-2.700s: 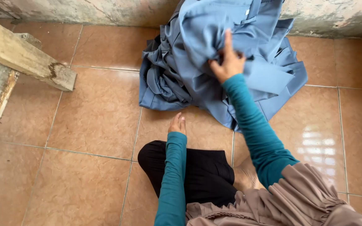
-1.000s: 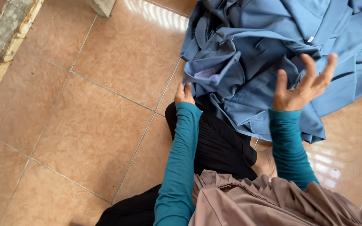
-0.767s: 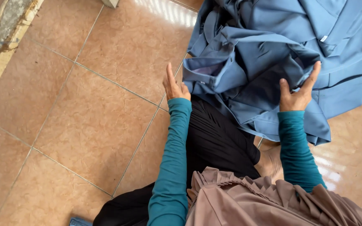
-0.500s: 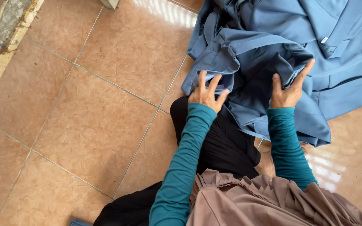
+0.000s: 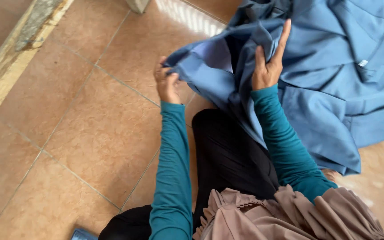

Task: Folding multiple pairs of blue pants on a tiled floor.

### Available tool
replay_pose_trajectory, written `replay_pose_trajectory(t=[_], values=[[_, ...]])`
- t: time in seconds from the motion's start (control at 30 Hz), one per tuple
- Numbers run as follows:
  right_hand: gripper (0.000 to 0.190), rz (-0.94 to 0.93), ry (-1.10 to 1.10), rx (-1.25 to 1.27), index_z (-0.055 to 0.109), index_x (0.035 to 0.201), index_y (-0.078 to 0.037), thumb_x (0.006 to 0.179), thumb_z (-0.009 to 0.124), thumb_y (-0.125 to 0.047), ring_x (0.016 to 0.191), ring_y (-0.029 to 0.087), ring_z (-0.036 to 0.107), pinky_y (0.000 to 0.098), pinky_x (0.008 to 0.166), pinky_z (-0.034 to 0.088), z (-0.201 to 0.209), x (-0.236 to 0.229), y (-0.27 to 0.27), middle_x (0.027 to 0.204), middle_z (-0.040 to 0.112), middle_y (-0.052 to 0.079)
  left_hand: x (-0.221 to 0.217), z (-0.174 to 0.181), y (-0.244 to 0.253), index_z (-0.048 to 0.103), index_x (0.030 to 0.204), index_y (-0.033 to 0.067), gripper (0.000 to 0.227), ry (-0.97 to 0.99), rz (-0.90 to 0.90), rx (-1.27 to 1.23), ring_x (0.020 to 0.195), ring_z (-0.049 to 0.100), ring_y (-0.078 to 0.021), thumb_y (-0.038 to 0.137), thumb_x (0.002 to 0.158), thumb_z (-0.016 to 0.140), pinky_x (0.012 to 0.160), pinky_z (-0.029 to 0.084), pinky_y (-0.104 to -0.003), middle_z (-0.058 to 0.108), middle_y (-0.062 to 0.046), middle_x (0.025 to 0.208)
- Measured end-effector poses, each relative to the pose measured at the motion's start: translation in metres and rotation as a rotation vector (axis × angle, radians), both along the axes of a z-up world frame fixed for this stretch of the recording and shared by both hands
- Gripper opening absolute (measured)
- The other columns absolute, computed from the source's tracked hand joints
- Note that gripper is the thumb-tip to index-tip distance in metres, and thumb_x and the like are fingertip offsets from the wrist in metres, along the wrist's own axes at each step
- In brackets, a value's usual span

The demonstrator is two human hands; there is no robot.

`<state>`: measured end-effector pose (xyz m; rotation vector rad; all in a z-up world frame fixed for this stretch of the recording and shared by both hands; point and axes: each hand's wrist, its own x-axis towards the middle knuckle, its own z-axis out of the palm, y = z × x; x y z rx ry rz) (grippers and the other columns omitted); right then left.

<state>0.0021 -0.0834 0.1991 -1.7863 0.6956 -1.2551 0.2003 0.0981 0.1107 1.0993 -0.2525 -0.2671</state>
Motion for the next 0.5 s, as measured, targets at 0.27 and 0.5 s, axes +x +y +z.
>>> replay_pose_trajectory(t=[0.27,0.5], values=[[0.068,0.67,0.366,-0.035,0.038,0.156,-0.022,0.1,0.07,-0.043,0.099,0.02,0.064,0.0358,0.089,0.054,-0.055,0.089,0.082,0.121,0.066,0.006,0.003,-0.067,0.087,0.043,0.12,0.0172,0.085,0.798,0.363,0.126,0.083,0.054,-0.0373,0.075,0.066,0.075,0.068,0.04,-0.054,0.039,-0.014,0.104],[0.058,0.585,0.864,-0.044,0.06,0.144,-0.038,0.09,0.073,-0.058,0.112,0.031,0.068,0.0488,0.098,0.053,-0.165,0.041,0.039,0.132,0.067,0.001,-0.017,-0.046,0.078,0.027,0.158,0.0151,0.097,0.858,0.309,0.381,0.101,0.07,-0.0436,0.016,0.081,0.084,0.081,0.063,-0.051,0.049,-0.03,0.141]])
